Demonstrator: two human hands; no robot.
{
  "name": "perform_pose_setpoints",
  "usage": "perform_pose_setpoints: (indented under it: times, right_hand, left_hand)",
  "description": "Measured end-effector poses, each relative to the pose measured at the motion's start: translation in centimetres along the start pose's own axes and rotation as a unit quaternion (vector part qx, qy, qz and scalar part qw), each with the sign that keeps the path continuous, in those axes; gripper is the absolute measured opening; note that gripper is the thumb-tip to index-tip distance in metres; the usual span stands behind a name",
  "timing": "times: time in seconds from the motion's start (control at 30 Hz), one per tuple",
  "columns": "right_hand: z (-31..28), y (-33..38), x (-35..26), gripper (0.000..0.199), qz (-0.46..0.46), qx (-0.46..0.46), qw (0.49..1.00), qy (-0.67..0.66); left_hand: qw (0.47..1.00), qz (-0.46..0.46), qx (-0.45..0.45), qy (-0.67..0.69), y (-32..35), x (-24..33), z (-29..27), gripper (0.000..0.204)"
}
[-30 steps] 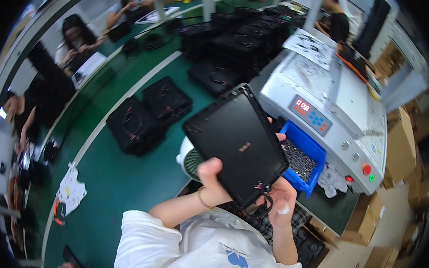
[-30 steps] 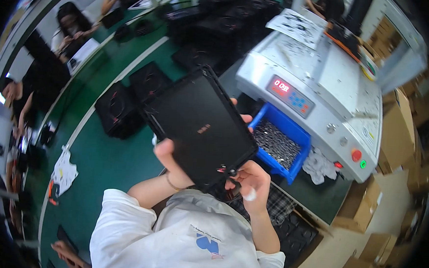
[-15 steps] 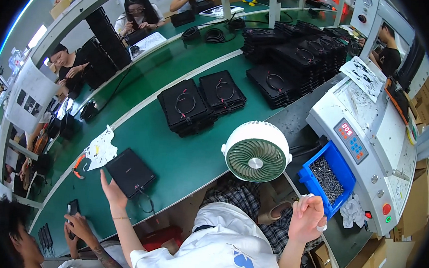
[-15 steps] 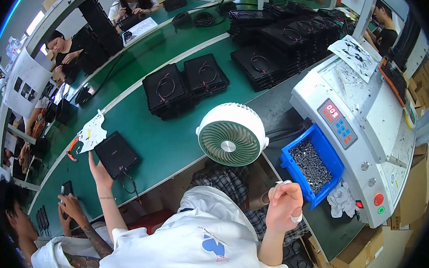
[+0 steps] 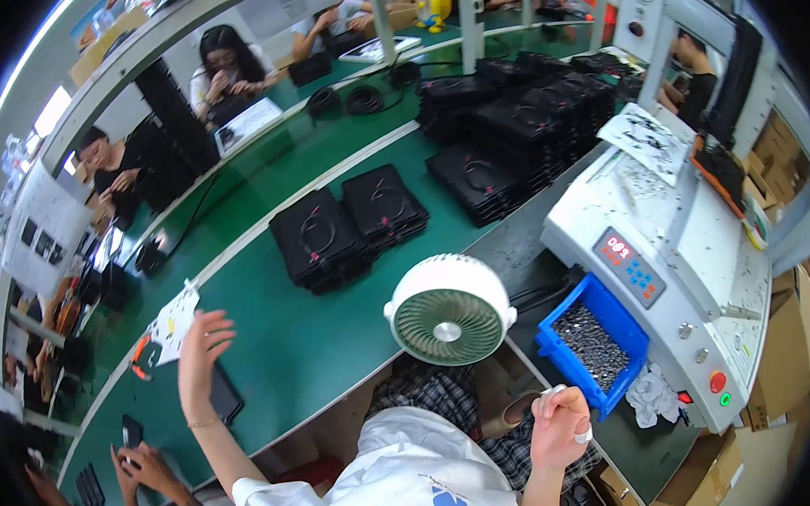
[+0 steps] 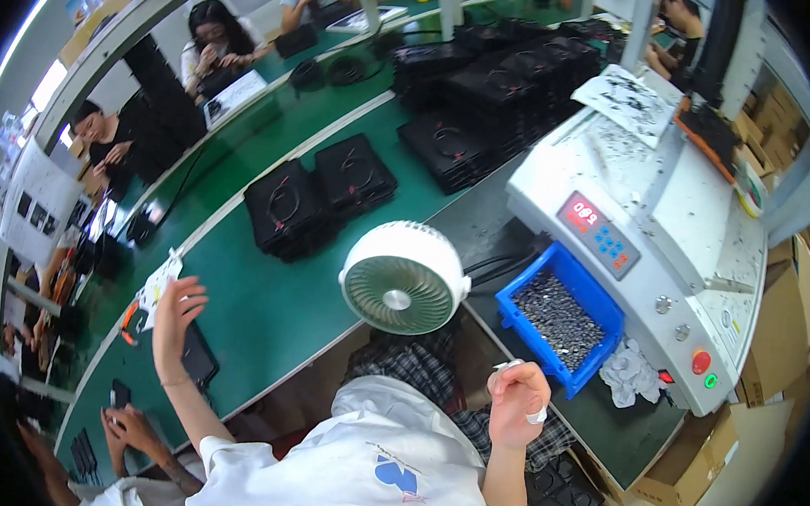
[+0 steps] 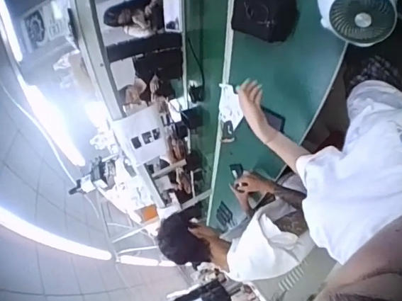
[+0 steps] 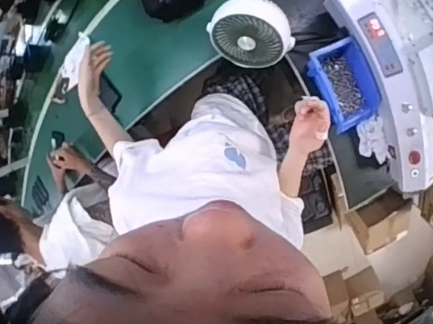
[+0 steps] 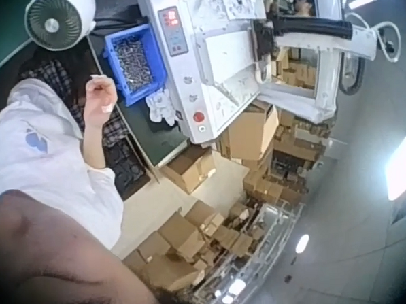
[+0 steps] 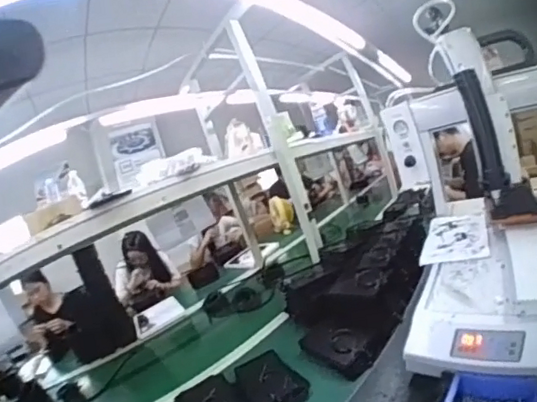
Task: Assembling electronic panels into plastic housings using an industrial press and applying small components.
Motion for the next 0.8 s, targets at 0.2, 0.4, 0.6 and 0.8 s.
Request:
perform_pose_setpoints:
  times: [0.2,0.4,0.6,0.8]
  right_hand:
    - [-0.9,0.6,-1.9,0.063,-0.042,0.030,0.998,0.026]
    - [-0.8,1.6,-4.0,0.056,-0.084,0.037,0.991,0.098]
    - [-1.3,2.2,-4.8,0.057,-0.088,0.082,0.985,0.126]
    - [-1.2,1.0,-6.9,0.035,-0.124,0.104,0.956,0.243]
  left_hand:
    - [0.921,0.046,-0.387,0.003,-2.9,8.6,27.9,0.039]
    - [0.939,0.083,-0.227,-0.243,-15.4,6.1,43.4,0.056]
    - [0.946,0.115,-0.173,-0.249,-16.6,5.2,46.4,0.044]
    - [0.884,-0.044,-0.409,0.223,-16.2,6.6,43.6,0.018]
Point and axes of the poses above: each hand's wrist, its own y-axis away from the middle knuckle, its own z-axis out of the palm, x = y × z, the point moved 5 cm from there along -y, towards the middle knuckle, and after that the axes turned 11 degrees about -z, right-handed, at the moved point
